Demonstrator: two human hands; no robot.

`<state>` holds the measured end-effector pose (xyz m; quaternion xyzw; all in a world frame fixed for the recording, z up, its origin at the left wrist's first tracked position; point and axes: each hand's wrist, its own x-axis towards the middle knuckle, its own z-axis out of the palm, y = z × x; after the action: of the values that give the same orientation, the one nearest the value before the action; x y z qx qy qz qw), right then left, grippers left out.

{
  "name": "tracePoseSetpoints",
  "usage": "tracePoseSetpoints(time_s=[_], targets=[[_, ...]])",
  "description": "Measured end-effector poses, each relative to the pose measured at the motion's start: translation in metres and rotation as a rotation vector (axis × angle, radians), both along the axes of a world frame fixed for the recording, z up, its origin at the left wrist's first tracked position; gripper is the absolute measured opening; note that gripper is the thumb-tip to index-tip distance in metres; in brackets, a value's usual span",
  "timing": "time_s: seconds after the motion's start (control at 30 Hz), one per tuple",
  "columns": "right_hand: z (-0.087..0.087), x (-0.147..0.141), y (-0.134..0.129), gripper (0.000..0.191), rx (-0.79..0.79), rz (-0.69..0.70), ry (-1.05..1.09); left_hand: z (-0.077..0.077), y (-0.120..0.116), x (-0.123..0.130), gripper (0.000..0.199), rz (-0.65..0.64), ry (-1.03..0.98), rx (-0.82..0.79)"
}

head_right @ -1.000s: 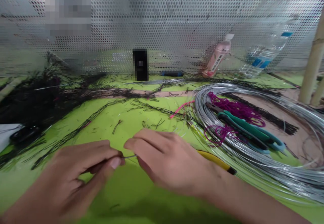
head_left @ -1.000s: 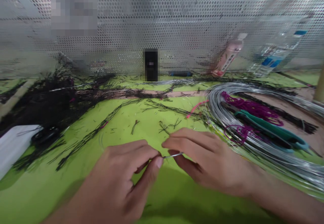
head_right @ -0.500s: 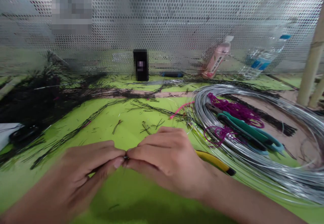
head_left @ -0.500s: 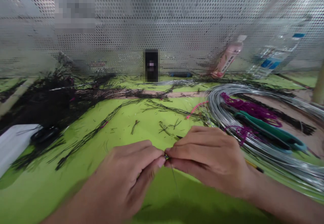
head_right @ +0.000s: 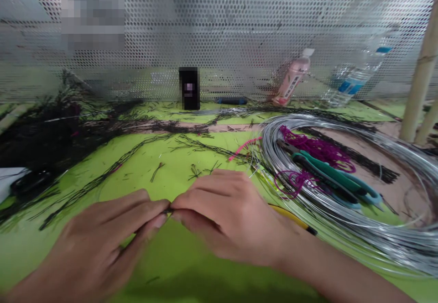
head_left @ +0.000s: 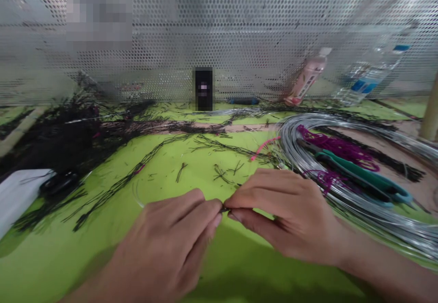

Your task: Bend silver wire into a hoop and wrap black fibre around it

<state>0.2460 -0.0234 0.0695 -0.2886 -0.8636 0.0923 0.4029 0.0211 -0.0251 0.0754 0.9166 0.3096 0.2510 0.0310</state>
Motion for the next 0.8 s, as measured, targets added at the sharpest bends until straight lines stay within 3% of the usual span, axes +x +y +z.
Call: tracePoseSetpoints(time_s=[0.13, 0.27, 0.37, 0.47, 0.57, 0.67, 0.8], targets=[[0.005, -0.005, -0.005, 0.012, -0.150, -0.075, 0.043, 0.000, 0.001, 0.001, 0.019, -0.043, 0.001, 0.118], [0.011, -0.008, -0.008, 0.022, -0.455, -0.147, 0.046, 0.000, 0.002, 0.005, 0.024, -0.076, 0.027, 0.130], [0.011, -0.012, -0.009, 0.031, -0.526, -0.175, 0.057, -0.001, 0.001, 0.008, 0.029, -0.072, 0.067, 0.116], [0.006, -0.011, -0.007, 0.028, -0.394, -0.183, 0.062, -0.003, 0.000, 0.008, 0.025, -0.012, 0.031, 0.034], [-0.001, -0.005, -0.004, 0.004, 0.027, -0.179, 0.071, -0.004, 0.000, 0.006, 0.020, 0.038, -0.009, -0.047], [-0.007, 0.004, -0.002, 0.015, 0.405, -0.125, -0.061, -0.004, 0.002, 0.005, 0.022, 0.053, -0.010, -0.066], [-0.010, 0.008, 0.000, 0.018, 0.454, -0.096, -0.110, -0.003, 0.003, 0.007, 0.024, 0.033, -0.018, -0.052]])
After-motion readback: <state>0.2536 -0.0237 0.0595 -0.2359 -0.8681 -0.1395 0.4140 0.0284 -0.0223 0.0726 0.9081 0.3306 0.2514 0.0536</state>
